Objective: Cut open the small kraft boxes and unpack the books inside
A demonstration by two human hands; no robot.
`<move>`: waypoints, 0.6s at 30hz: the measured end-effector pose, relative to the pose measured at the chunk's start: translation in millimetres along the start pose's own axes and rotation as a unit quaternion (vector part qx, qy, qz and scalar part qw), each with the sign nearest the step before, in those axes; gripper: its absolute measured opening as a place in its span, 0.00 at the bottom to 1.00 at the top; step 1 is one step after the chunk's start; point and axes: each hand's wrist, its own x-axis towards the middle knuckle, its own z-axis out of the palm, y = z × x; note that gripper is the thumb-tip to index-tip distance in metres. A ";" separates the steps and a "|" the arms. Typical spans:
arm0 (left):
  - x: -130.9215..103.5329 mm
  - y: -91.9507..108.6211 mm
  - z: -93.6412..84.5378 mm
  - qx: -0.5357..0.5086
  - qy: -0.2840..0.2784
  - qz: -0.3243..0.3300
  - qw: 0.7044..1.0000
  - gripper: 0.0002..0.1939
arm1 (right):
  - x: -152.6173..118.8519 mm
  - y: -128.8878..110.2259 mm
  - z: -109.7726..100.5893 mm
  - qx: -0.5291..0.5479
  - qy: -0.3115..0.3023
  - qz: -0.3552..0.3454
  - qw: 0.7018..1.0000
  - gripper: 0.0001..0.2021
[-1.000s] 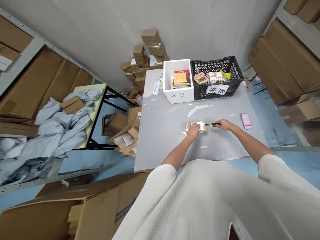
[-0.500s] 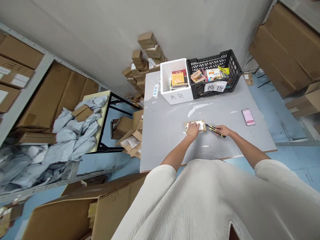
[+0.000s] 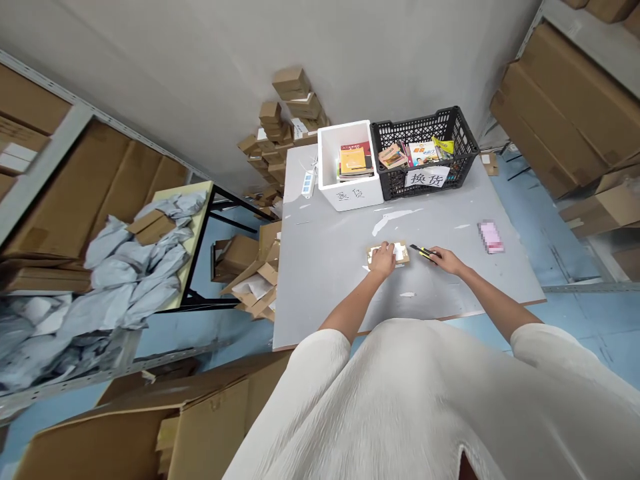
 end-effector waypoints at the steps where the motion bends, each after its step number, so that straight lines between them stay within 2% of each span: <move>1: 2.7 0.7 -0.7 -0.004 0.000 -0.008 1.000 0.23 | -1.6 -2.8 -0.4 -0.015 0.002 -0.006 1.000 0.19; 5: 12.7 3.9 -1.0 -0.011 0.003 -0.019 1.000 0.26 | -3.7 -12.4 -2.7 -0.121 0.005 -0.049 0.991 0.21; 10: 23.3 6.3 -3.8 -0.014 -0.004 -0.020 1.000 0.30 | 0.5 -20.6 -5.7 -0.271 -0.006 -0.082 0.959 0.23; 15: 27.6 5.2 -3.8 -0.016 -0.006 -0.026 1.000 0.21 | 9.0 -27.9 -4.0 -0.319 -0.011 -0.099 0.943 0.23; 18: 22.9 4.6 4.9 -0.014 0.019 -0.017 1.000 0.24 | 12.4 -26.8 -0.8 -0.322 0.003 -0.098 0.942 0.23</move>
